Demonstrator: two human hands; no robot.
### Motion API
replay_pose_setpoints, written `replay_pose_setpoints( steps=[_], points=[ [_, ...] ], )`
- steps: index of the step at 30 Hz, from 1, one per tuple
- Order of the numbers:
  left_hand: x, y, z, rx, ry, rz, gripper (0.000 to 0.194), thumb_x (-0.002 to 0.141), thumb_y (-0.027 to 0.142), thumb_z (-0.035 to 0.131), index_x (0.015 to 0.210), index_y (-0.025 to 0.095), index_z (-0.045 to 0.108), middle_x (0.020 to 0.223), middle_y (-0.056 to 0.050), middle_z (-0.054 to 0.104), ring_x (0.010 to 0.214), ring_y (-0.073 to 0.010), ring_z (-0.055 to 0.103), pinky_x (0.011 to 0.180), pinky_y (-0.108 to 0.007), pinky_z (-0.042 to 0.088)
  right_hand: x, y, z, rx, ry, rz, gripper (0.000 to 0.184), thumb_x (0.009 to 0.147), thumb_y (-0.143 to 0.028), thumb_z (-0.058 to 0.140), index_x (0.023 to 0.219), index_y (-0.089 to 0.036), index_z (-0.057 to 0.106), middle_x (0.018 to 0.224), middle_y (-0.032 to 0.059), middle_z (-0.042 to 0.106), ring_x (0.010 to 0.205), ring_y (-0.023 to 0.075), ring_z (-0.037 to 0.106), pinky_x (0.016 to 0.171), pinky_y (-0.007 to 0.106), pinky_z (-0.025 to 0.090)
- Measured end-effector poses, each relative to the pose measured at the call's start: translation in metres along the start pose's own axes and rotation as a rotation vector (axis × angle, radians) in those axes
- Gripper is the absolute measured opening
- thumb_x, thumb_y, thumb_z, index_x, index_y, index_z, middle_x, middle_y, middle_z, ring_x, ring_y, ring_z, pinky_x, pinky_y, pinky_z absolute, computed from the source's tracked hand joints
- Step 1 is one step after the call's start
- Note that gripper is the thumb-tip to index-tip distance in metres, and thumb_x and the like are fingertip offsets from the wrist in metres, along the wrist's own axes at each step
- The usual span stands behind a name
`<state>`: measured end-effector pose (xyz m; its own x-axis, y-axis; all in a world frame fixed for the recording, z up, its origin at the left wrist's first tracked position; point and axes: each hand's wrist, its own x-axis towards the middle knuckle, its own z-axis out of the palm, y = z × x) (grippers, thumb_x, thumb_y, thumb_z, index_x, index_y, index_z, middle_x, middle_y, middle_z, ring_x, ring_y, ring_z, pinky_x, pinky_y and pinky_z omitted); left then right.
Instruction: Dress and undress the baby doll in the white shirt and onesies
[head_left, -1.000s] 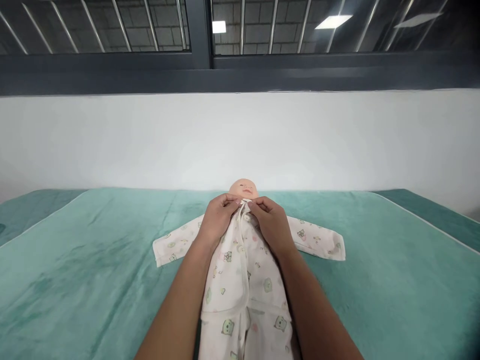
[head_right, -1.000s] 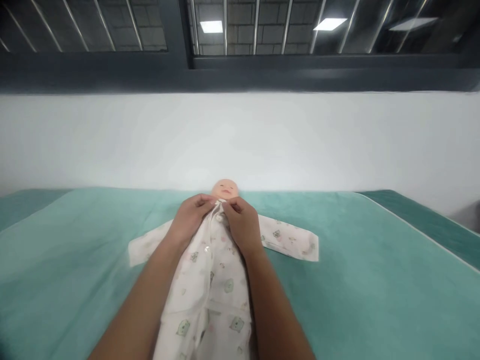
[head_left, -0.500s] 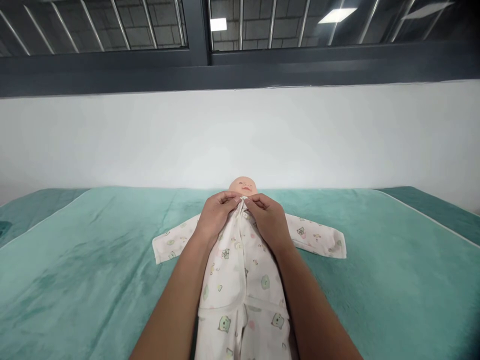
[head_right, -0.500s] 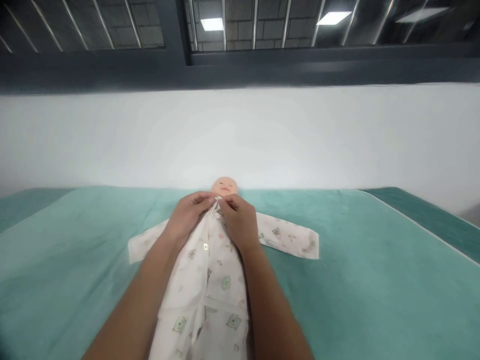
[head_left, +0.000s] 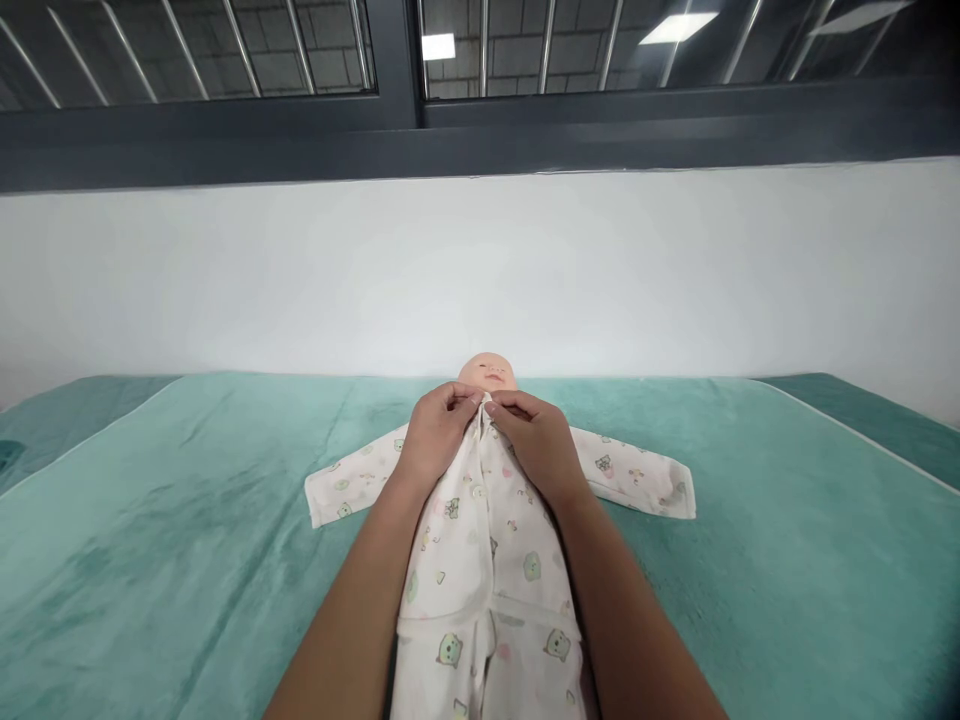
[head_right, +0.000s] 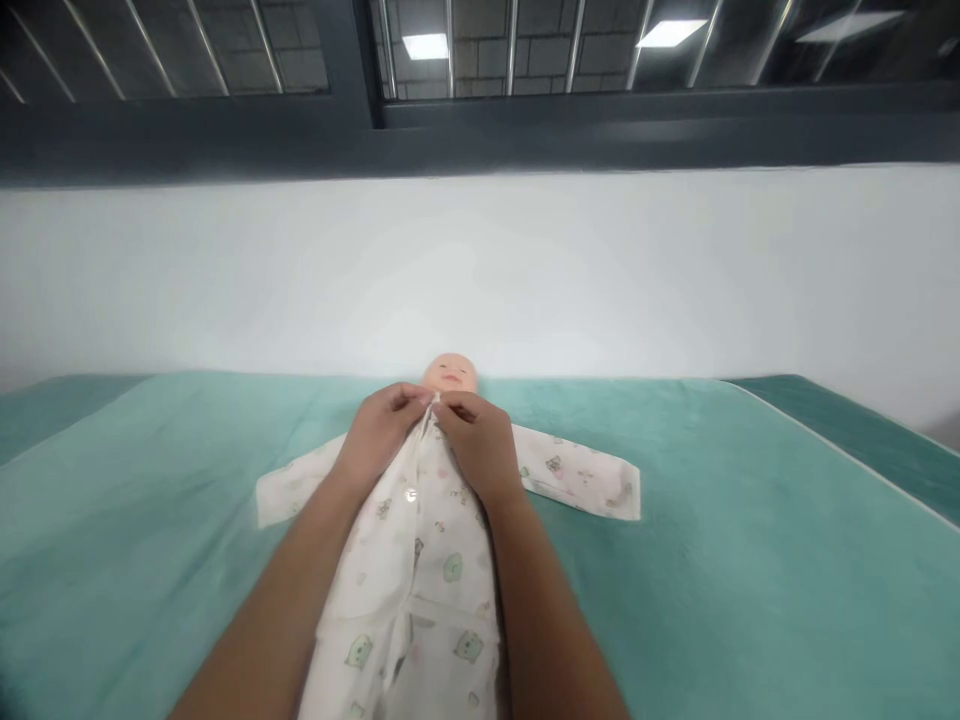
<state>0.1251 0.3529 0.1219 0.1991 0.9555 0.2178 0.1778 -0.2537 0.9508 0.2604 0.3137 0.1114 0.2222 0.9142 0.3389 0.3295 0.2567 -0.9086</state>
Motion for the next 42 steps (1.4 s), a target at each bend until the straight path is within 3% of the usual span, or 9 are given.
replay_pose_setpoints(
  steps=[5, 8, 17, 22, 25, 34, 37, 42],
  points=[
    [0.0003, -0.0008, 0.0002, 0.01, 0.011, 0.0, 0.027, 0.08, 0.043, 0.06, 0.087, 0.018, 0.067, 0.088, -0.004, 0.072, 0.084, -0.0187, 0.065, 0.076, -0.028, 0.047, -0.0008, -0.0063, 0.0042, -0.158, -0.004, -0.178, 0.016, 0.082, -0.024, 0.053, 0.077, -0.022, 0.068, 0.091, 0.0016, 0.068, 0.084, 0.0166, 0.059, 0.075, 0.028, 0.043],
    [0.0009, -0.0006, 0.0002, -0.061, 0.016, -0.058, 0.027, 0.078, 0.042, 0.062, 0.089, 0.018, 0.066, 0.085, -0.004, 0.072, 0.082, -0.0189, 0.066, 0.074, -0.029, 0.048, -0.0015, -0.0095, 0.005, -0.181, -0.058, -0.21, 0.015, 0.081, -0.021, 0.054, 0.078, -0.023, 0.069, 0.093, 0.0017, 0.066, 0.091, 0.0167, 0.059, 0.08, 0.029, 0.043],
    [0.0015, -0.0029, 0.0022, -0.194, 0.022, -0.09, 0.018, 0.073, 0.024, 0.061, 0.089, 0.017, 0.065, 0.074, -0.001, 0.068, 0.068, -0.0145, 0.062, 0.063, -0.025, 0.044, 0.0003, -0.0083, 0.0006, -0.026, -0.081, 0.045, 0.01, 0.074, -0.028, 0.059, 0.076, -0.022, 0.066, 0.089, -0.0004, 0.066, 0.08, 0.0148, 0.058, 0.076, 0.029, 0.043],
    [0.0003, -0.0022, 0.0034, -0.361, 0.03, -0.11, 0.019, 0.073, 0.023, 0.063, 0.09, 0.017, 0.065, 0.071, 0.001, 0.065, 0.058, -0.0102, 0.054, 0.059, -0.023, 0.041, 0.0023, -0.0052, 0.0009, -0.016, -0.056, 0.154, 0.026, 0.069, -0.032, 0.066, 0.093, -0.022, 0.062, 0.094, 0.0007, 0.064, 0.086, 0.0167, 0.059, 0.079, 0.031, 0.044],
    [-0.0002, -0.0017, 0.0033, -0.427, 0.038, -0.123, 0.02, 0.071, 0.024, 0.066, 0.09, 0.017, 0.064, 0.073, 0.001, 0.065, 0.06, -0.0104, 0.055, 0.061, -0.023, 0.042, 0.0037, -0.0037, 0.0025, -0.033, -0.054, 0.156, 0.034, 0.069, -0.034, 0.068, 0.1, -0.023, 0.061, 0.097, 0.0014, 0.063, 0.089, 0.0173, 0.057, 0.08, 0.032, 0.043],
    [-0.0019, -0.0003, 0.002, -0.447, -0.054, -0.131, 0.028, 0.068, 0.019, 0.066, 0.097, 0.018, 0.064, 0.082, -0.001, 0.064, 0.066, -0.0117, 0.058, 0.061, -0.024, 0.043, 0.0034, -0.0048, 0.0007, -0.029, -0.093, 0.122, 0.026, 0.073, -0.033, 0.065, 0.097, -0.023, 0.065, 0.093, 0.0002, 0.062, 0.085, 0.0163, 0.056, 0.078, 0.03, 0.042],
    [-0.0029, 0.0026, 0.0023, -0.377, -0.031, -0.126, 0.029, 0.067, 0.015, 0.064, 0.096, 0.018, 0.064, 0.084, 0.0, 0.063, 0.063, -0.0099, 0.055, 0.059, -0.023, 0.041, 0.0041, -0.0038, 0.0001, -0.004, -0.102, 0.121, 0.027, 0.073, -0.032, 0.065, 0.098, -0.022, 0.065, 0.094, 0.0009, 0.062, 0.086, 0.0161, 0.056, 0.079, 0.03, 0.043],
    [-0.0015, 0.0037, 0.0015, -0.17, 0.017, -0.066, 0.029, 0.071, 0.014, 0.058, 0.097, 0.02, 0.067, 0.069, 0.004, 0.054, 0.058, -0.0085, 0.046, 0.057, -0.022, 0.037, 0.0039, -0.0025, -0.0005, -0.005, -0.11, 0.131, 0.029, 0.073, -0.032, 0.066, 0.101, -0.022, 0.066, 0.095, 0.0014, 0.063, 0.087, 0.0162, 0.057, 0.08, 0.031, 0.044]
  ],
)
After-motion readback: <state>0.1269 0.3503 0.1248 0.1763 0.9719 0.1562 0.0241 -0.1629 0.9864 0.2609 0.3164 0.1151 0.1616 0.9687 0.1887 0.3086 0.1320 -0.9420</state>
